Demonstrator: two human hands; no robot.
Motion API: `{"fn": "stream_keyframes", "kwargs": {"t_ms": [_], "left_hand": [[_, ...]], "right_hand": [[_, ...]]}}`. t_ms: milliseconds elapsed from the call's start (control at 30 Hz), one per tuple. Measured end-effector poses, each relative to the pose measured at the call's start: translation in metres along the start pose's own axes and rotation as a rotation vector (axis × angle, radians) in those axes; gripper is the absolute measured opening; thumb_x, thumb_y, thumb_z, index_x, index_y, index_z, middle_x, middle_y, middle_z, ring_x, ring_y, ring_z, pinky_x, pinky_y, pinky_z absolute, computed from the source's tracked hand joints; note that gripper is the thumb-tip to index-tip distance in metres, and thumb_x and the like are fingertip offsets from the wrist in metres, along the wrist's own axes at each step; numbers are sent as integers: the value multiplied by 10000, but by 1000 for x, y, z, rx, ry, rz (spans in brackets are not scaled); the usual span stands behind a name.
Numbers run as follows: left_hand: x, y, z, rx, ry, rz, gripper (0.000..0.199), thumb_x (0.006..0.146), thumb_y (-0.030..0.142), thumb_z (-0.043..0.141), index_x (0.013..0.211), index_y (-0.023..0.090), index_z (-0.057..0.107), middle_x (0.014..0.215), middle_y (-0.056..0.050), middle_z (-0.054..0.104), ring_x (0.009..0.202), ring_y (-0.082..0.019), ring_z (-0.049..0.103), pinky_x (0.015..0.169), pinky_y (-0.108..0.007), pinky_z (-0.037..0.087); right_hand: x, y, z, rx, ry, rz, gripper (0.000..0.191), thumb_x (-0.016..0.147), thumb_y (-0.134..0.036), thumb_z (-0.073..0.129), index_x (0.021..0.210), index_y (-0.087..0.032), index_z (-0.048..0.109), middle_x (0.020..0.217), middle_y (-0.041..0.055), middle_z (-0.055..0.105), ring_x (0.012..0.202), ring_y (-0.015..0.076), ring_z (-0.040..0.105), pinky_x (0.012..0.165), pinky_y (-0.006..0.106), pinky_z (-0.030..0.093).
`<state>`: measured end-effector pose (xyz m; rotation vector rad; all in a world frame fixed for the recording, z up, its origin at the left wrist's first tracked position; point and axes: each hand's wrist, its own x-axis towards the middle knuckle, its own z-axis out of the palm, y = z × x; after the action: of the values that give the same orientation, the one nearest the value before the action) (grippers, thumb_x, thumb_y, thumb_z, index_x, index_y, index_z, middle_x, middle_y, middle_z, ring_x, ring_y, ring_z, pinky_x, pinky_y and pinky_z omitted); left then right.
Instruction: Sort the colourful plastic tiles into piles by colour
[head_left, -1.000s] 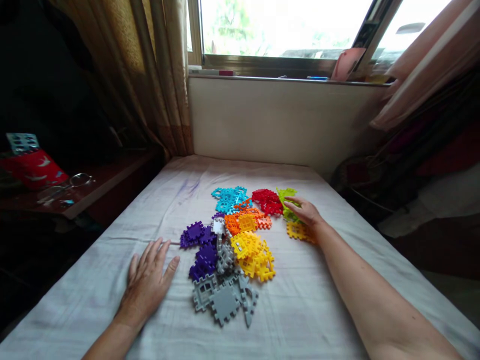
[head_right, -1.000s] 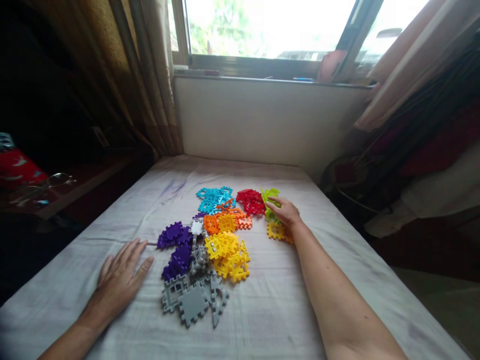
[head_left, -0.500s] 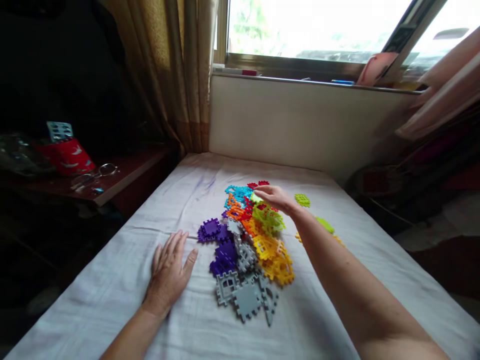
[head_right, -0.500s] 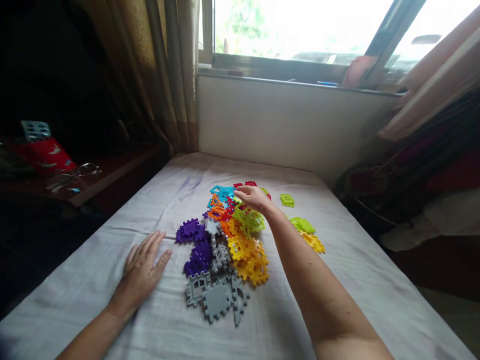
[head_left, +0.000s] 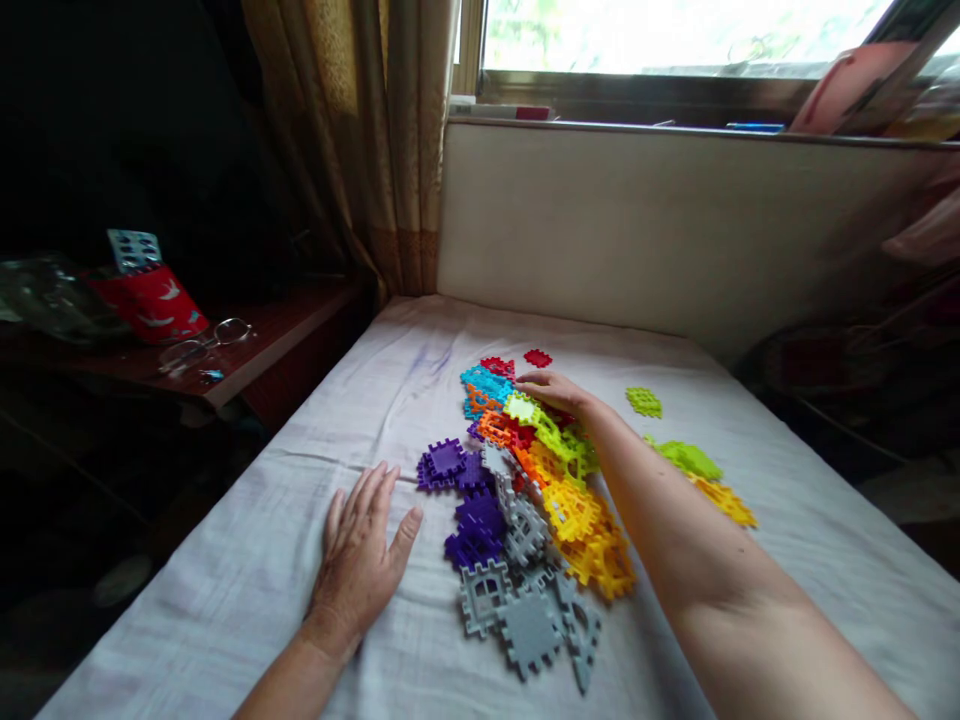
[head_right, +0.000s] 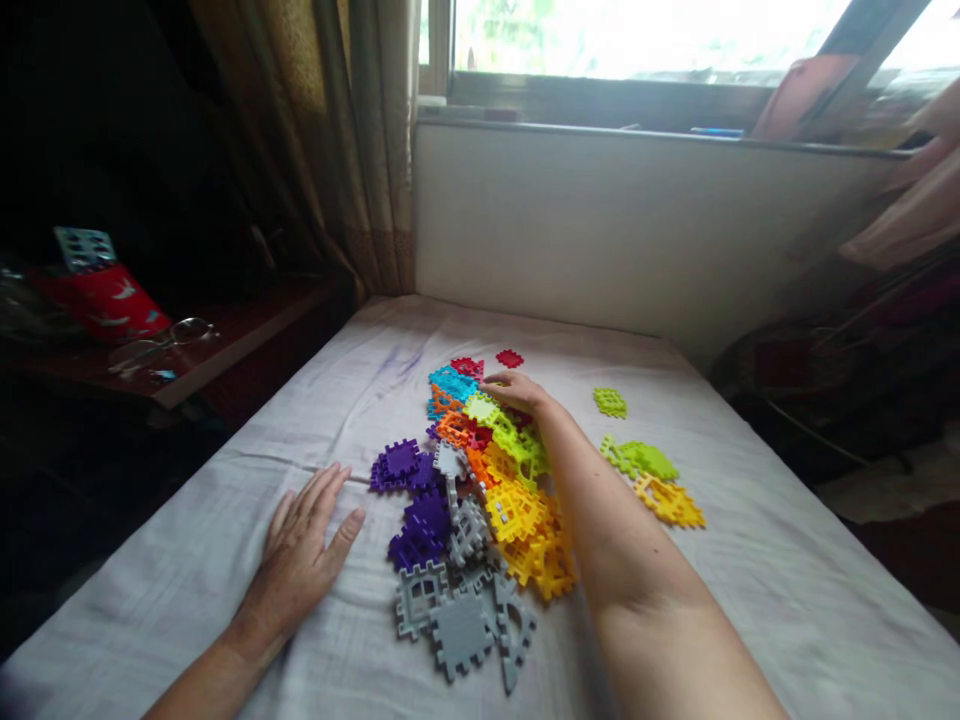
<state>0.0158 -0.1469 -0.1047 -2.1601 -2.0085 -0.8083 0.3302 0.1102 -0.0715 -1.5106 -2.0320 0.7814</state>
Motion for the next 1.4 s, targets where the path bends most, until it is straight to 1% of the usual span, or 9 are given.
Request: {"fn": "stream_keyframes", "kwargs": {"t_ms": [133,367,500,633,733,933,1100,1267,1400], "left_hand": [[2,0,-1,-23,-33,-29,550,959,474,396,1434,203,455,1477,-138,506,1395,-253,426,1171,-515,266],[7,4,-2,-30,-72,-75,599,947,532,369,1412,167,466,1485,-158,491,1393,-275,426,1166,-543,250],[9,6,-3,-30,-88,-78,606,939,530,375,1410,158,464,1484,-166,489,1390,-280,429,1165,-545,247],[11,9,-5,-56,-115,-88,619,939,523,385,1433,154,436,1476,-170,497,1378,-286,442,1164,-565,234],[11,9,-7,-82,-133,-83,658,936,546,394,1466,157,396,1475,-181,494,1387,-299,428,1164,-588,215],[2,11,-12,-185,-156,202,934,843,675,516,1565,179,191,1624,-199,211,1502,-326,199,1190,-550,189],[-11,27,-9,-197,-219,337,980,766,620,663,1562,267,212,1637,-151,197,1499,-333,207,1192,-546,218],[-2,20,-7,-198,17,123,714,860,483,587,1482,203,378,1568,-165,346,1445,-323,341,1174,-525,300],[9,4,-7,-288,139,11,572,912,413,494,1437,196,429,1503,-151,439,1401,-285,419,1173,-484,338]], "right_hand": [[-27,-45,16,36,-239,-170,428,777,-570,691,1069,-264,759,1146,24,735,1061,252,676,979,382,522],[-93,-103,11,83,-255,-375,414,828,-558,639,1143,-304,727,1311,10,658,1261,228,569,1092,400,444],[-127,-53,-36,78,53,-78,436,863,-535,574,1184,-270,705,1288,54,673,1167,241,631,1023,421,494],[-166,30,-78,-243,572,553,488,872,-467,535,1261,-203,664,1291,142,660,1257,333,567,1080,515,422],[-190,57,-74,-306,564,754,554,891,-488,482,1310,-154,622,1357,194,604,1292,369,536,1087,554,399],[-201,13,14,-40,522,272,647,867,-628,459,1340,-200,565,1362,130,608,1282,285,551,1115,455,401],[-189,-33,73,223,622,155,676,861,-607,498,1405,-206,470,1436,138,535,1355,289,466,1164,493,322],[-157,-81,90,323,468,72,602,890,-567,476,1382,-220,498,1396,135,570,1308,280,515,1123,478,382],[-132,-87,62,185,371,-133,443,907,-567,466,1179,-281,667,1245,64,679,1211,252,586,1090,435,420]]}}
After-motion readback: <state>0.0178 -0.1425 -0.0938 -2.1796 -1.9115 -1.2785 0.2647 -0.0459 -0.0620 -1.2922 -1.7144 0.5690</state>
